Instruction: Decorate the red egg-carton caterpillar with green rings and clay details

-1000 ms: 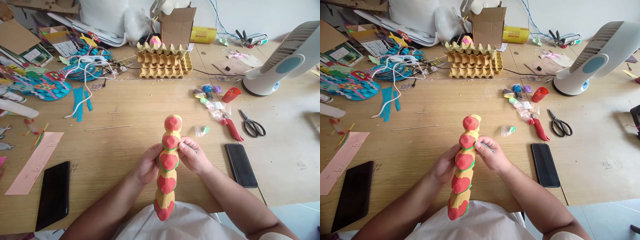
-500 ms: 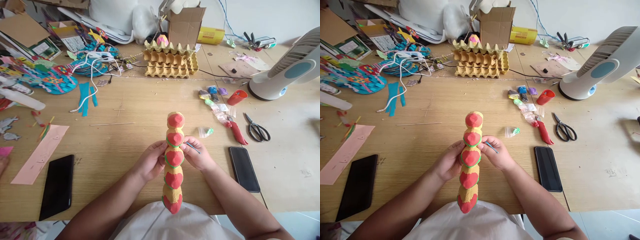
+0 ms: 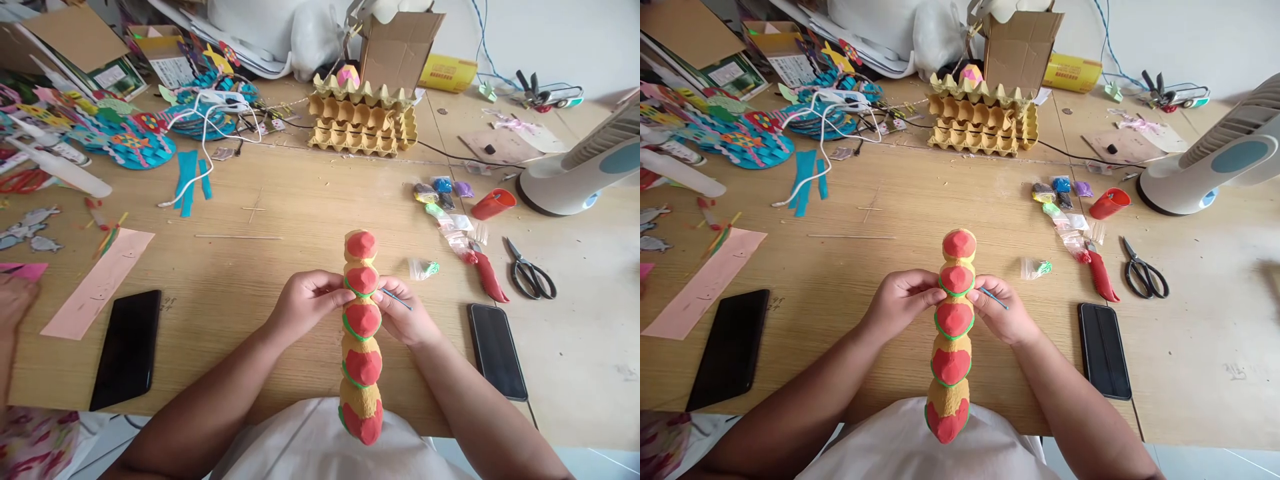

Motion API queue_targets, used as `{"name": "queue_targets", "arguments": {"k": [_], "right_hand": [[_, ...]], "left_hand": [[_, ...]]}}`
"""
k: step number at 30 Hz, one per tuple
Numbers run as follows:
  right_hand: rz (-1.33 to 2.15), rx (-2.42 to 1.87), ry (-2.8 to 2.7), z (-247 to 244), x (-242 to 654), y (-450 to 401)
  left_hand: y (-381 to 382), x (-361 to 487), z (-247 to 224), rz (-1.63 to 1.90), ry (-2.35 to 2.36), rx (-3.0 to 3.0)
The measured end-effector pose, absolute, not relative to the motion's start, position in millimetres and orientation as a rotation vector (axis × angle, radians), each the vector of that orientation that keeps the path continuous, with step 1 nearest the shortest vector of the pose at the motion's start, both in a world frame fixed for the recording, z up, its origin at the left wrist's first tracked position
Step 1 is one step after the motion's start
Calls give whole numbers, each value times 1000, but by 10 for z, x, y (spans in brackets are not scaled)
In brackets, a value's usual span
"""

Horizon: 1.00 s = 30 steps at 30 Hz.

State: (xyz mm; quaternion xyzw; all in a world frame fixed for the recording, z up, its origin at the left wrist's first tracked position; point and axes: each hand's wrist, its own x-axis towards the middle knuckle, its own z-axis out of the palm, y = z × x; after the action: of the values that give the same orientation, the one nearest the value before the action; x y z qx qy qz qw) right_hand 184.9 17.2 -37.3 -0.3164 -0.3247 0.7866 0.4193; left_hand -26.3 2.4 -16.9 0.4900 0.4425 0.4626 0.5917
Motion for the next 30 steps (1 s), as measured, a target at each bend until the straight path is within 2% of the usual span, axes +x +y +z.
{"name": "queue_targets", "arguments": {"k": [9,30], "right_hand": [[1930,-834,-891,-341,1839,170],[1953,-800,-895,-320,1838,144]], "left_hand": [[20,-245,-53,1104,1154,1337],[-23,-212,-181,1081,916,1059]]}}
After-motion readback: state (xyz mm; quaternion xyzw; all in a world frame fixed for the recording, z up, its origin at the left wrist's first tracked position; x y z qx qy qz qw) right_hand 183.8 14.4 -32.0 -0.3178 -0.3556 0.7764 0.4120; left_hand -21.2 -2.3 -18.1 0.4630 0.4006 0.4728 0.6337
